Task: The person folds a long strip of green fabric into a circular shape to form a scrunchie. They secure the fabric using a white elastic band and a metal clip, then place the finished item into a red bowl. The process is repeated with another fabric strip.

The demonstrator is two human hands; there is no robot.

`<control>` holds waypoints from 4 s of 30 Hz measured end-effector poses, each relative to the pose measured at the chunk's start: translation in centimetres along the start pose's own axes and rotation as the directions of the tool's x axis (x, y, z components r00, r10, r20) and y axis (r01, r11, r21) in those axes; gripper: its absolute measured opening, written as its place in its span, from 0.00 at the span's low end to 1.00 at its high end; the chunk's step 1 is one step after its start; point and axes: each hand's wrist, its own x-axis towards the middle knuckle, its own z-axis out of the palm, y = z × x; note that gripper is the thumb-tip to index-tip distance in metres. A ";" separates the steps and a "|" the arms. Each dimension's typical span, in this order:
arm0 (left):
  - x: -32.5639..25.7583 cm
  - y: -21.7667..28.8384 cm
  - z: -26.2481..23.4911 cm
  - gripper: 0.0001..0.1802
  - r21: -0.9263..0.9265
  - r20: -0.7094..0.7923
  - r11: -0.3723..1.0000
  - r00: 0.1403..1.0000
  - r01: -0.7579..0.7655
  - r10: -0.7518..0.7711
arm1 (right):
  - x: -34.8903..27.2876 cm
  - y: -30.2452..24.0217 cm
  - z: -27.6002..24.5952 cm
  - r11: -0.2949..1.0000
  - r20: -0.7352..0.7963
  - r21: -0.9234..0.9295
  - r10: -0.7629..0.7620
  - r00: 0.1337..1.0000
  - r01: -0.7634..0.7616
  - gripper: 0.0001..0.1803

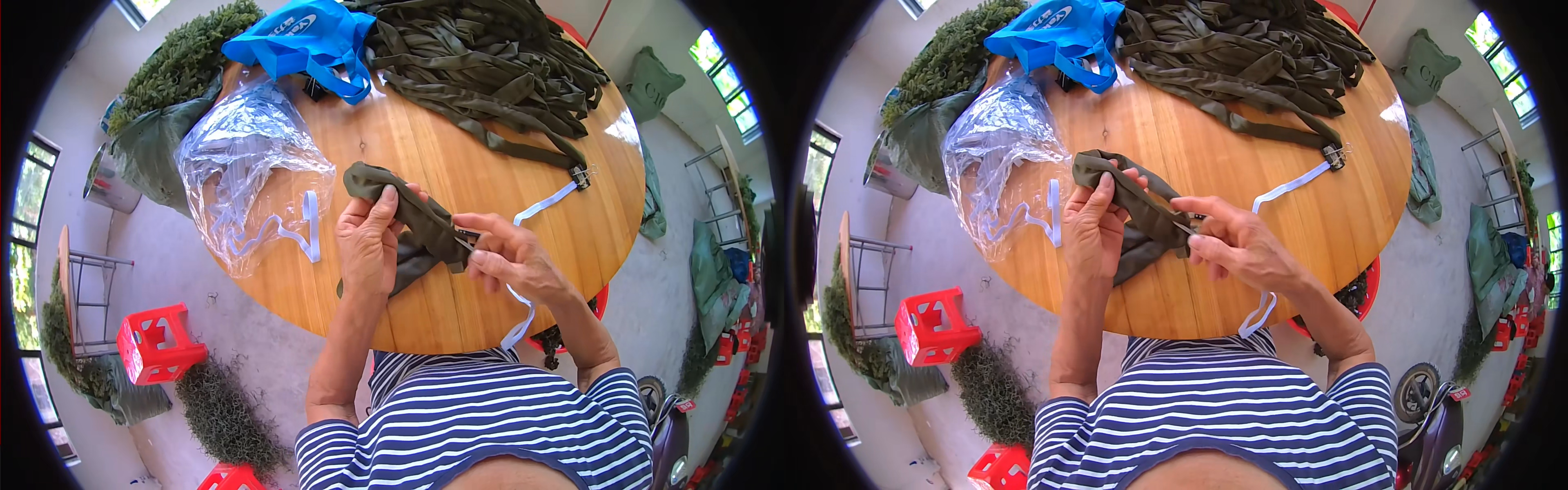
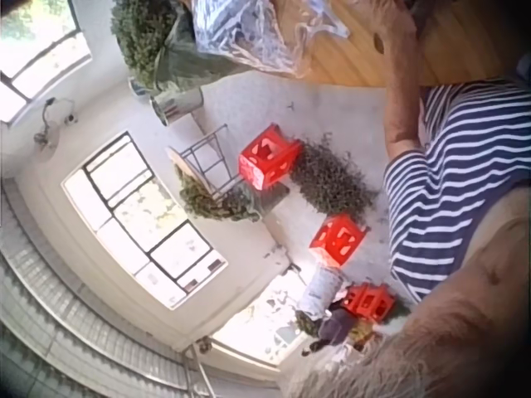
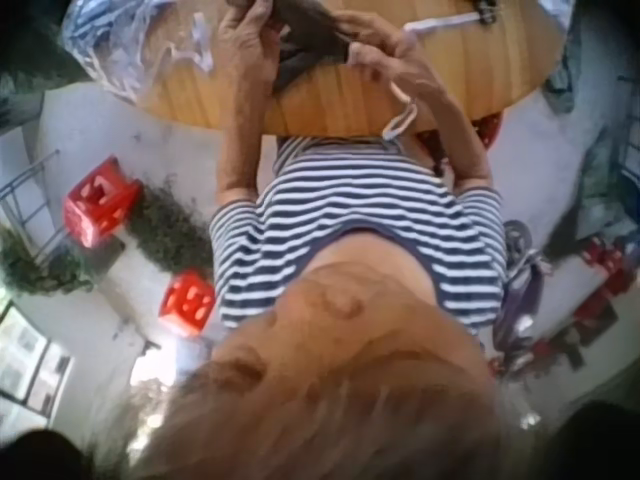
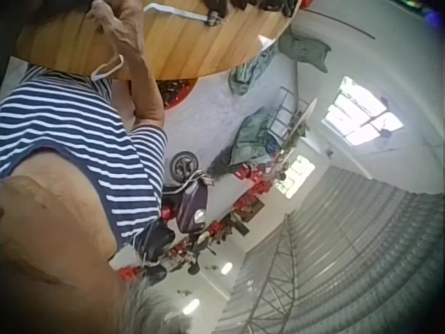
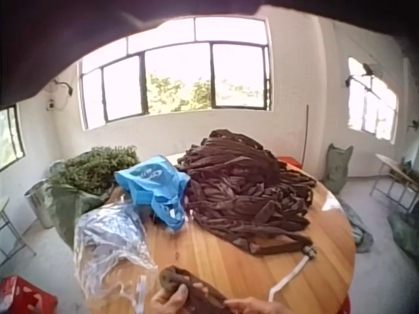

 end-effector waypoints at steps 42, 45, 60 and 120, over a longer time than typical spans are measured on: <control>-3.1 -2.3 1.5 0.20 -0.149 0.043 0.912 0.923 0.383 -0.381 | -1.5 1.7 -0.3 0.981 -0.053 -0.128 -0.152 0.987 0.145 0.19; 0.9 1.6 -0.3 0.30 -0.304 0.255 0.868 0.912 0.392 -0.322 | -2.1 0.0 -0.5 0.975 -0.025 -0.121 -0.192 0.981 0.188 0.17; 0.1 -0.7 1.1 0.15 -0.019 0.064 0.975 0.974 0.221 -0.219 | -2.6 0.9 0.1 0.968 -0.134 -0.230 -0.131 0.982 0.098 0.19; 2.4 3.3 -3.9 0.13 -0.069 -0.103 0.991 0.989 -0.117 0.110 | -4.9 1.5 -3.2 0.828 -0.212 -0.560 -0.173 0.962 0.025 0.19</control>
